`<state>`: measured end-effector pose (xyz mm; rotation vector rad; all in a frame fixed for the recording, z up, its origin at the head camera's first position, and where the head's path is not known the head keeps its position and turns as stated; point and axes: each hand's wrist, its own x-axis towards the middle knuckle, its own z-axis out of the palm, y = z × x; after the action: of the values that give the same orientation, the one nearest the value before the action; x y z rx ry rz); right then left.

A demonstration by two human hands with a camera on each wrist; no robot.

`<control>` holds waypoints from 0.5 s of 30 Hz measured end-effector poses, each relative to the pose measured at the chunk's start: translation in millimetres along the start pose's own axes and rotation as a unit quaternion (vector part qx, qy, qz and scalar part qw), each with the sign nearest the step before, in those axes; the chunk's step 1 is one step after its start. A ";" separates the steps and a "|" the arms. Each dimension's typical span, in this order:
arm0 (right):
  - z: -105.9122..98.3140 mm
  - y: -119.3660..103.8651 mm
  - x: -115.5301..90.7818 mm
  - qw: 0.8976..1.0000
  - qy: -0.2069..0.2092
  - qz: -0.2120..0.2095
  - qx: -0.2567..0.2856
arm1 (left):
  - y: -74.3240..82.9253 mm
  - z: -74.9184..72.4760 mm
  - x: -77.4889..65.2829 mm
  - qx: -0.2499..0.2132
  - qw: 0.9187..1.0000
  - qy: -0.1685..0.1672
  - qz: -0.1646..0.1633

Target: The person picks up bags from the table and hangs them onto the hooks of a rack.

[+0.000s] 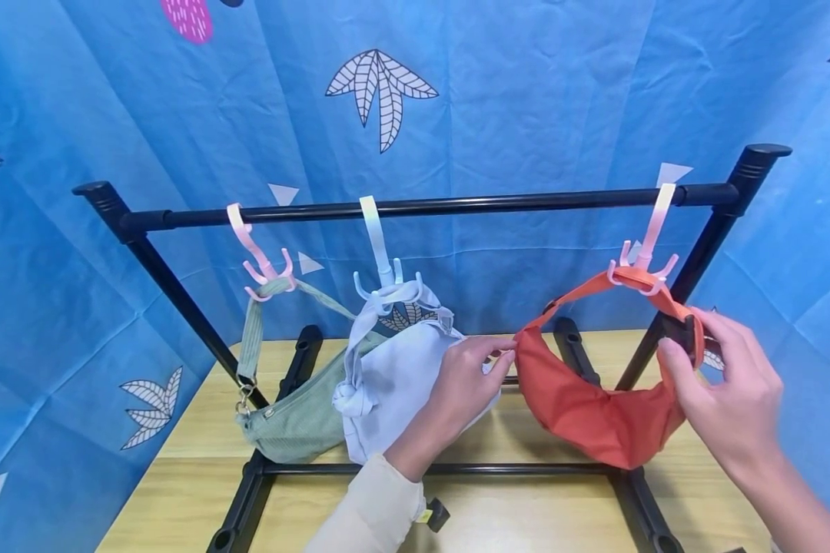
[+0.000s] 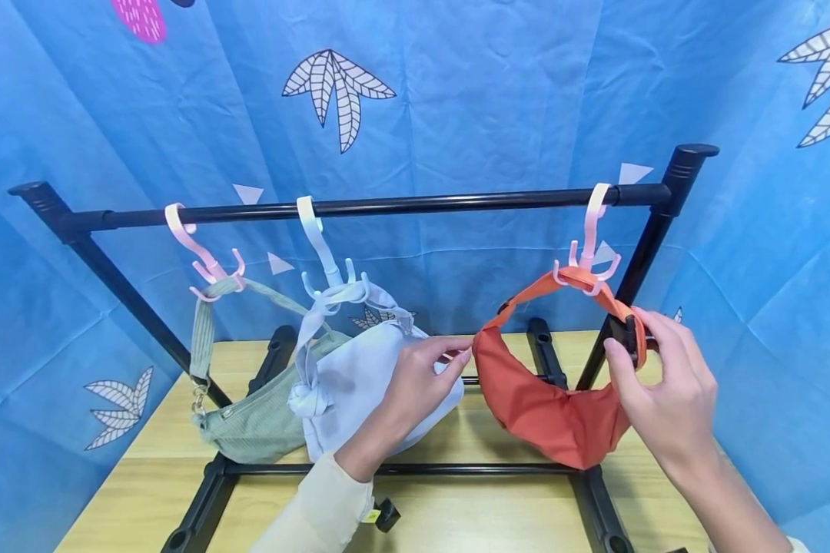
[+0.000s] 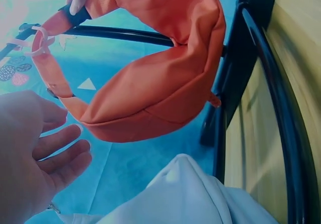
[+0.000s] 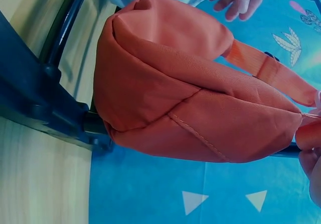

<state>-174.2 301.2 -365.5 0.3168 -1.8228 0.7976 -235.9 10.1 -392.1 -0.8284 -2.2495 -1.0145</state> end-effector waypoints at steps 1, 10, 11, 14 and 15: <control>0.1 -0.1 -0.3 1.000 0.001 0.000 0.002 | -0.9 -0.6 -1.2 0.002 1.000 -0.003 -0.003; -1.4 -0.2 -2.8 1.000 -0.001 0.004 -0.009 | -7.4 -8.0 -13.9 -0.008 0.998 -0.027 -0.053; -1.5 -0.1 -2.9 1.000 0.001 0.003 -0.007 | -7.8 -8.9 -14.8 -0.009 0.998 -0.030 -0.058; -2.4 0.1 -3.4 1.000 0.006 0.000 -0.004 | -9.3 -12.1 -18.0 -0.007 0.997 -0.039 -0.067; -2.9 0.0 -3.7 1.000 0.005 0.001 -0.004 | -10.0 -13.2 -19.2 -0.006 0.997 -0.041 -0.068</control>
<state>-170.6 302.5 -368.2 0.3060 -1.8165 0.7918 -227.4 -11.6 -402.1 -0.7411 -2.3995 -1.0742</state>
